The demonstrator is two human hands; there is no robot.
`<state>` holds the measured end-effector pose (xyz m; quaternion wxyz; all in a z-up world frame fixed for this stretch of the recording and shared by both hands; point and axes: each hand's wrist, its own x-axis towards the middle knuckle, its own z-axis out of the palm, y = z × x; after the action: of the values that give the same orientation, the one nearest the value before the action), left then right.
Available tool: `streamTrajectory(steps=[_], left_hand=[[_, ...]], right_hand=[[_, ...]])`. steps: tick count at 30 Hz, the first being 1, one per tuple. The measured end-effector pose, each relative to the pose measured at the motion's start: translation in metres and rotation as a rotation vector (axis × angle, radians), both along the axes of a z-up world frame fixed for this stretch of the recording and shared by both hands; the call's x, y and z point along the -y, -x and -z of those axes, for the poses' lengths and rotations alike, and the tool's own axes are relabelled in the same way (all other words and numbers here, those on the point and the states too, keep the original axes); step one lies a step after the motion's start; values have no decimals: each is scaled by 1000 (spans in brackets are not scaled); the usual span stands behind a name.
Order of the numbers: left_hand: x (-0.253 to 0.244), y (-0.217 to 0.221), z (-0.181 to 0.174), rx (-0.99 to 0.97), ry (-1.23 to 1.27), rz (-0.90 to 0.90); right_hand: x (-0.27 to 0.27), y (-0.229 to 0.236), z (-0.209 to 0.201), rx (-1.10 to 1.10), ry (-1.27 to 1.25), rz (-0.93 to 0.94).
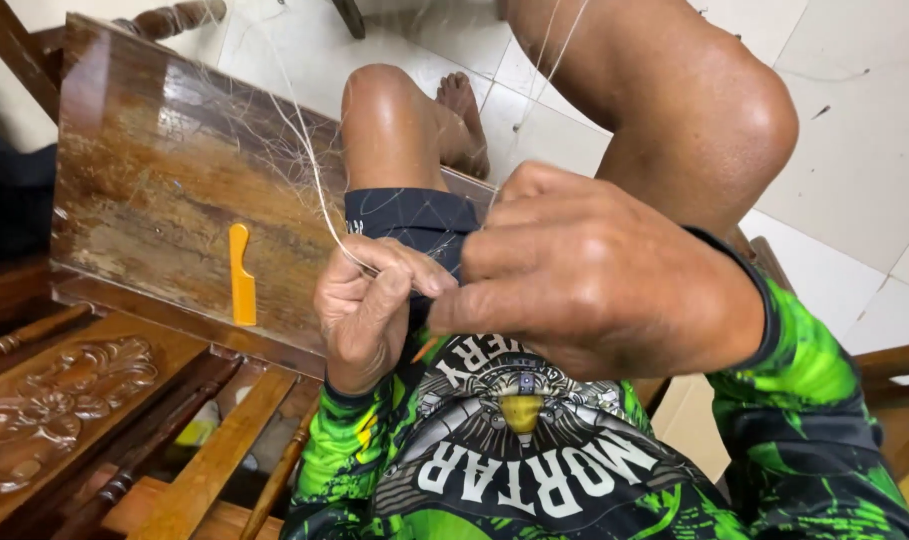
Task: Assembling or repairing a fishing net by tying knots in thin fishing line using a net needle.
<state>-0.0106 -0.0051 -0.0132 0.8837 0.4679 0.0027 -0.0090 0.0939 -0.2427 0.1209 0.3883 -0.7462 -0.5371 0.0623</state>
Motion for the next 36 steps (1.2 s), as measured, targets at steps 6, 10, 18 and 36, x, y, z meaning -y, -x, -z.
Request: streamTrajectory(steps=[6, 10, 18, 36], left_hand=[[-1, -1, -6, 23, 8, -7], [-4, -1, -11, 48, -31, 22], [0, 3, -16, 97, -167, 8], [4, 6, -21, 57, -148, 126]], right_hand=[[4, 35, 13, 406, 262, 339], [7, 46, 27, 346, 226, 389], [7, 67, 48, 258, 6, 500], [1, 74, 79, 307, 23, 560]])
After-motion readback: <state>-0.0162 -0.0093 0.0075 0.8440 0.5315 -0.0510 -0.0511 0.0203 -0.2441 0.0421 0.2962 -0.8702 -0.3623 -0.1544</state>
